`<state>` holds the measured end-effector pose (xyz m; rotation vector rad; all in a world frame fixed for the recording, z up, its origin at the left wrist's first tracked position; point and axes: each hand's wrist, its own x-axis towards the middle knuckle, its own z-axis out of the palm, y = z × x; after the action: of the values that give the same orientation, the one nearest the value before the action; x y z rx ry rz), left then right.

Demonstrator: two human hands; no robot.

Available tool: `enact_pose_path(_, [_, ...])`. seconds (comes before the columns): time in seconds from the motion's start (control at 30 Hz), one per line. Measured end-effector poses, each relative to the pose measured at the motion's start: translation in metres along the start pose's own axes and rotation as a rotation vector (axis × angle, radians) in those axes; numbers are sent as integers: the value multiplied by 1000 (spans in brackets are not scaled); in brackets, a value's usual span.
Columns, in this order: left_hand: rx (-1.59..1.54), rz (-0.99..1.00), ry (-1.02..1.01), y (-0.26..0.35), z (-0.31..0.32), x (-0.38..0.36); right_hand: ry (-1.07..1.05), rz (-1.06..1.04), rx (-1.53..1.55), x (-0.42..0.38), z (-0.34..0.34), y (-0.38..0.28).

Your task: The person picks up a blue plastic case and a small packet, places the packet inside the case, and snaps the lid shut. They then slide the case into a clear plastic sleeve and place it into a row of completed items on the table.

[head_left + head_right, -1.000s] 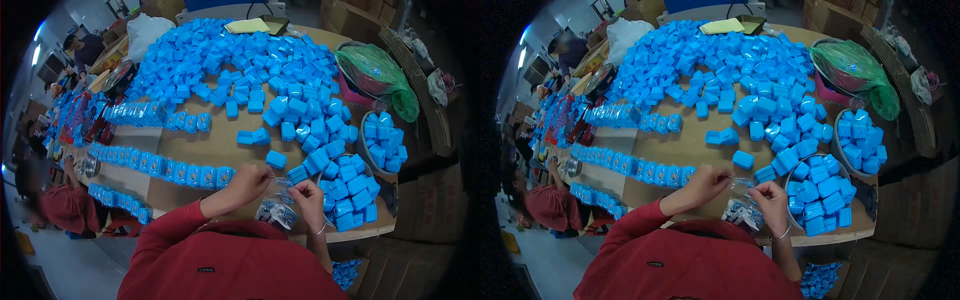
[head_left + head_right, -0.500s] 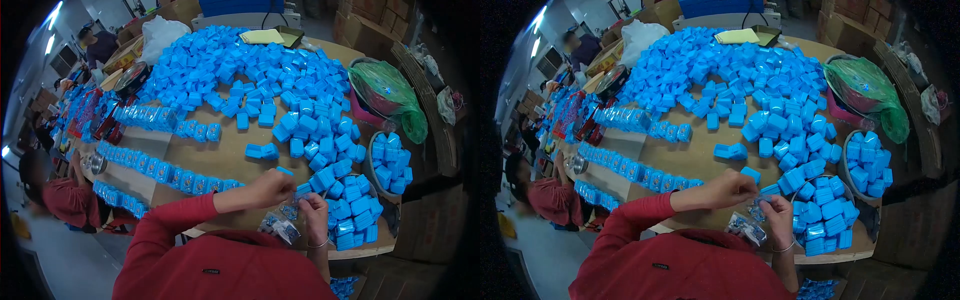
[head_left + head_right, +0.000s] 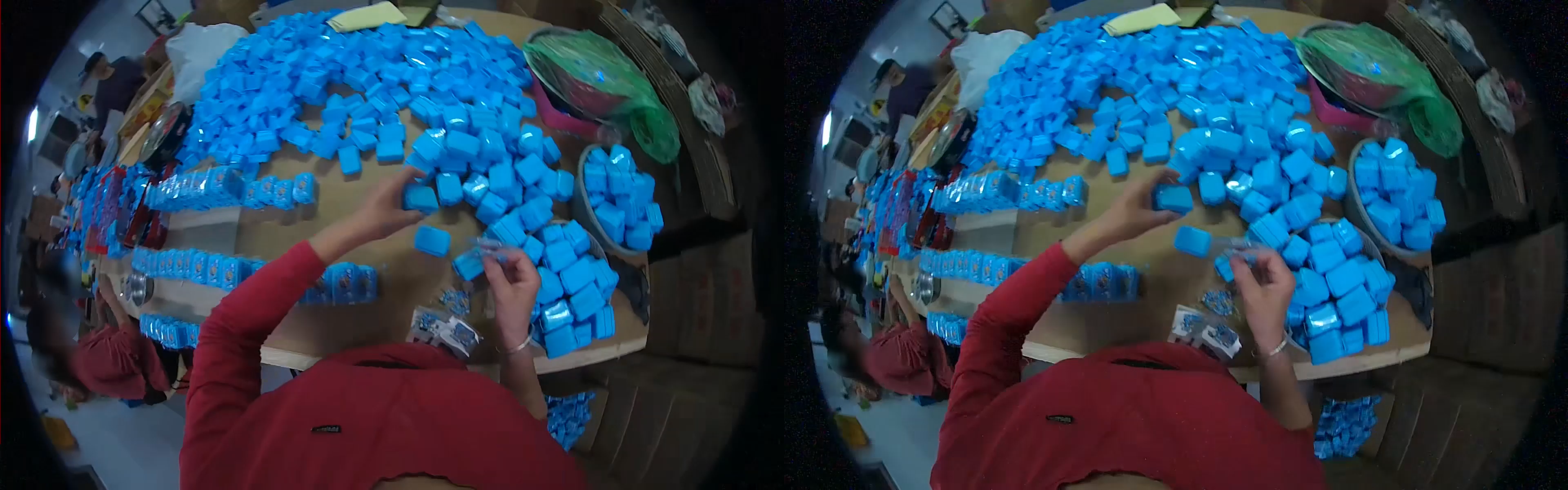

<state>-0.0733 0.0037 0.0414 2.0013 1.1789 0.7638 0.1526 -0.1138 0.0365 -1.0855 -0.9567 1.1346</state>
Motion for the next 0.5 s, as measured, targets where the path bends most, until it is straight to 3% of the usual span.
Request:
enact_pose_path(0.03, [-170, 2, 53, 18, -5, -6, 39, -100, -76, 4, 5, -1])
enact_pose_path(0.13, [-486, -235, -80, 62, -21, -29, 33, -315, -155, 17, 21, 1])
enact_pose_path(0.5, [-722, -119, 99, 79, -14, -76, -185, -156, -143, -12, 39, -23])
